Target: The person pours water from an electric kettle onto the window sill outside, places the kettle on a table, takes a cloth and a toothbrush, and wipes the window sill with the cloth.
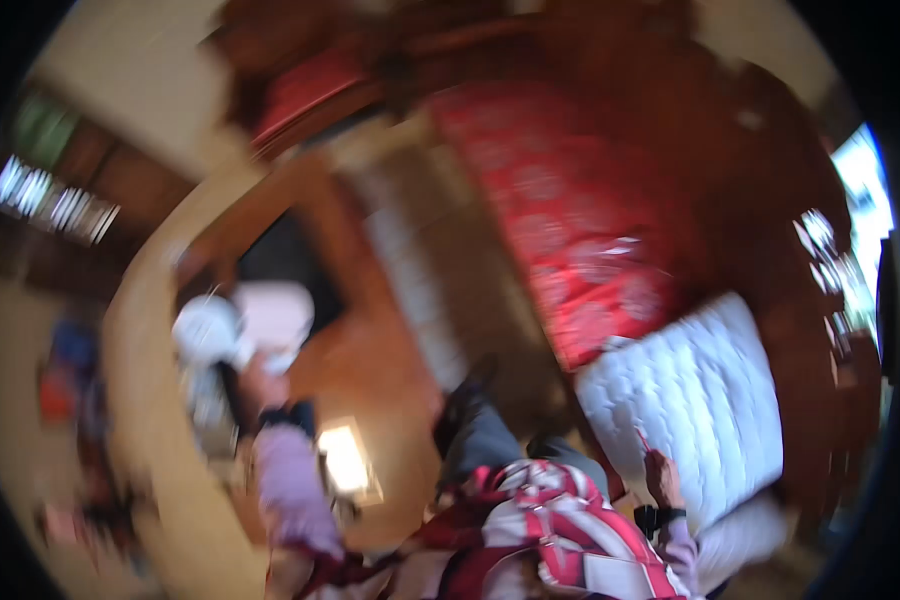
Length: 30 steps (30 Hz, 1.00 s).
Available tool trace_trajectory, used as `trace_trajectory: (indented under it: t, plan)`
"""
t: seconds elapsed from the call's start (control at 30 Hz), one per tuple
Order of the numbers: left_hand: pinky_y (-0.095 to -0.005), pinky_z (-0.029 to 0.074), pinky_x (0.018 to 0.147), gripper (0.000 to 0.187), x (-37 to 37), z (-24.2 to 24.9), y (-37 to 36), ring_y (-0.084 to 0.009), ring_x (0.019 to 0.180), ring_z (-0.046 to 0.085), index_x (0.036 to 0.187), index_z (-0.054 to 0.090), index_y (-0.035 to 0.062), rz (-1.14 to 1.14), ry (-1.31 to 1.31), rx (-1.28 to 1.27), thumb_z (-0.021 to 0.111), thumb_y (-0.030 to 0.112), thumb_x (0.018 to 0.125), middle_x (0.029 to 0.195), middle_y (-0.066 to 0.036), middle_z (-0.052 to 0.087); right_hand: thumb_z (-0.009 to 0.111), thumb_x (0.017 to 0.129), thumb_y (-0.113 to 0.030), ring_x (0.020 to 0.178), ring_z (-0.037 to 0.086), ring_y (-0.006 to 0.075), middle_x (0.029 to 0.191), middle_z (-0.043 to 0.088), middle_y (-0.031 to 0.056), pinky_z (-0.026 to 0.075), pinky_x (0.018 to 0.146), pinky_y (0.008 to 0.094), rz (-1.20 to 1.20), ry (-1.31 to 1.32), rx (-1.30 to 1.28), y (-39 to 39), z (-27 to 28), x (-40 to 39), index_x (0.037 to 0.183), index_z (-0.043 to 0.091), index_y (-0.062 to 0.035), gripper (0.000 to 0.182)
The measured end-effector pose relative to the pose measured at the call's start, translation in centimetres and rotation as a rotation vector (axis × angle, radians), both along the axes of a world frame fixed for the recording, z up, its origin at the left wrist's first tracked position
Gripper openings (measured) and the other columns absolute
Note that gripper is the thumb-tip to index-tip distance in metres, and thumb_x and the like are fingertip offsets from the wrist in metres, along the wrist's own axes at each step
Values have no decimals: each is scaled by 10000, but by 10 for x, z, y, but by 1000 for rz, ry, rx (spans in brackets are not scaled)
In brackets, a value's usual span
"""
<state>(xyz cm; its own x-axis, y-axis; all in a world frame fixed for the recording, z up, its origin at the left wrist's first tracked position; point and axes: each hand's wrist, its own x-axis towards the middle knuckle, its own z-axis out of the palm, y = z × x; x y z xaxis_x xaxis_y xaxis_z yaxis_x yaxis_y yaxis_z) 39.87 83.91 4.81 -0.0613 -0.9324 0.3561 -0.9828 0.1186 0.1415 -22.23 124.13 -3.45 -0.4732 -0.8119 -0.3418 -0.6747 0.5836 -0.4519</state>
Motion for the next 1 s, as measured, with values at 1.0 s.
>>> trace_trajectory:
  t: [1.0]
  plan:
    - [-342, 509, 753, 293, -304, -153, -100, -200, 878, 608, 1148, 549, 7, -342, 723, 742, 523, 156, 898, 958, -106, 609, 529, 768, -117, 772, 542, 332, 896, 534, 210, 474, 651, 415, -869, 507, -149, 87, 103, 187, 751, 515, -9, 111]
